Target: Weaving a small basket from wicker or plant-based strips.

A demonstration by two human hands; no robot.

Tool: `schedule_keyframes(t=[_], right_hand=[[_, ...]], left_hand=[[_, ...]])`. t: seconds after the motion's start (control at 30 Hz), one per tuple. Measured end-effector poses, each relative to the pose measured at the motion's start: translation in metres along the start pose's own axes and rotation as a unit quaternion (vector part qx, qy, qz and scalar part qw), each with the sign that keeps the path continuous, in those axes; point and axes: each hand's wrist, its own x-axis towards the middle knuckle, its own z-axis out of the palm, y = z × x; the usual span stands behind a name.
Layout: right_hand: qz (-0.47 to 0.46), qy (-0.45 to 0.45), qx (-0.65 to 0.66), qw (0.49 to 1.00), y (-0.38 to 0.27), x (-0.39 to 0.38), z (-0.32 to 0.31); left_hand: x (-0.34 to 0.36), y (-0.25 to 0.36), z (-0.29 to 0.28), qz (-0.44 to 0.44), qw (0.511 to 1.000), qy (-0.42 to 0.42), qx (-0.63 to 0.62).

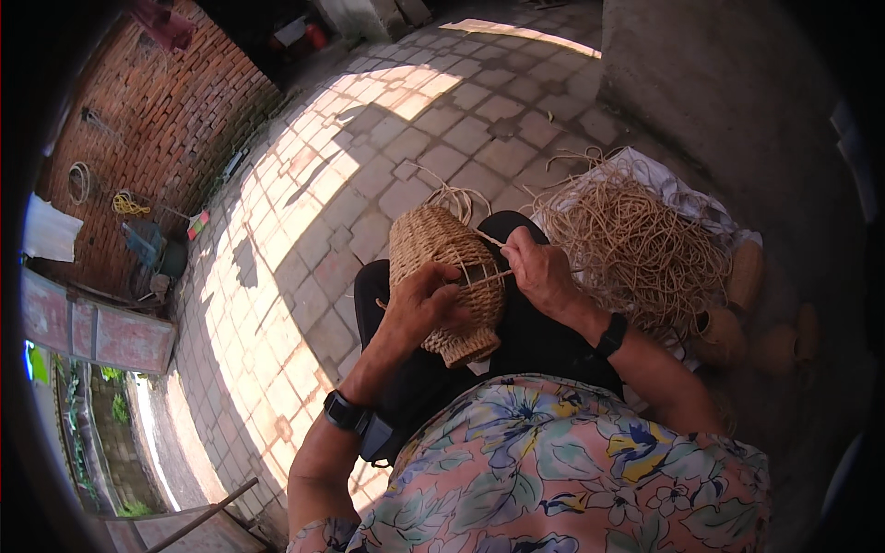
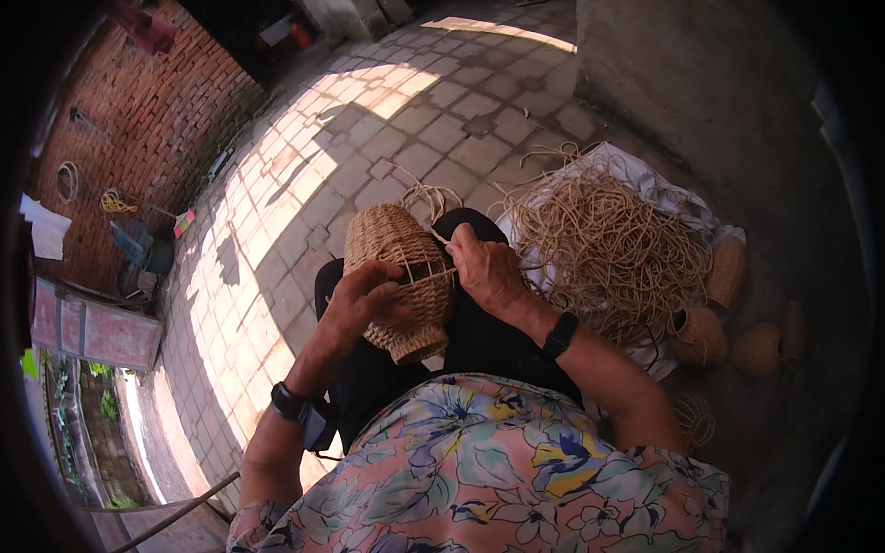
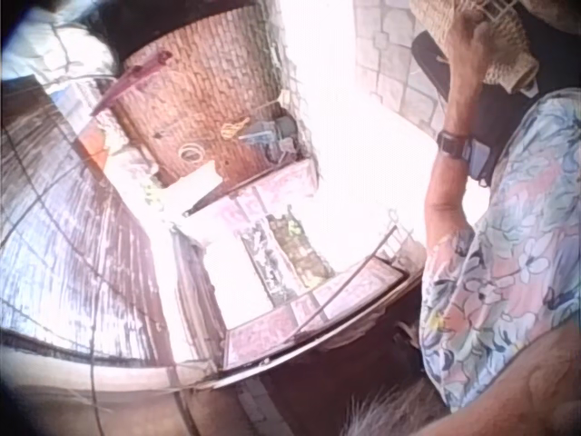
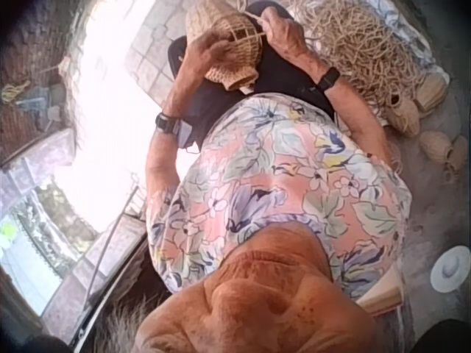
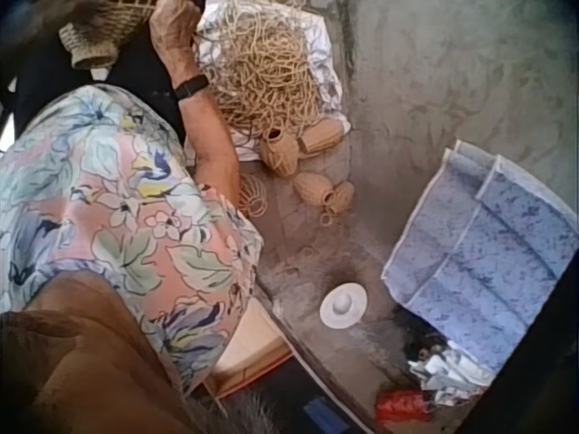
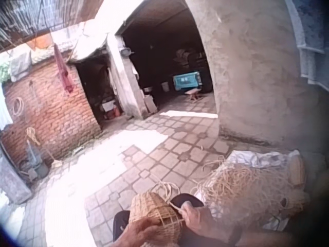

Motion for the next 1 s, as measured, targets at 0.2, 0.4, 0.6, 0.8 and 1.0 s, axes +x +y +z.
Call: schedule_keyframes(t=[0.2,0.4,0.6,0.8,1.0], right_hand=[[-0.021,-0.025,0.017,0.999,-0.017,0.008,-0.018],[0.278,-0.067,0.444,0.849,0.006,0.015,-0.045],[0.226,-0.074,0.612,0.754,0.013,0.023,-0.069],[0.261,-0.168,0.540,0.783,-0.020,0.004,-0.037],[0.312,-0.142,0.334,0.878,-0.026,-0.004,-0.011]], left_hand=[[0.002,0.020,-0.010,0.104,0.930,-0.051,0.348],[0.003,0.029,-0.007,-0.212,0.974,-0.080,-0.015],[-0.019,0.015,0.001,-0.086,0.989,-0.080,-0.089],[-0.029,-0.004,0.016,-0.043,0.996,-0.034,-0.064],[-0.036,-0.016,0.014,-0.047,0.988,-0.033,-0.146]])
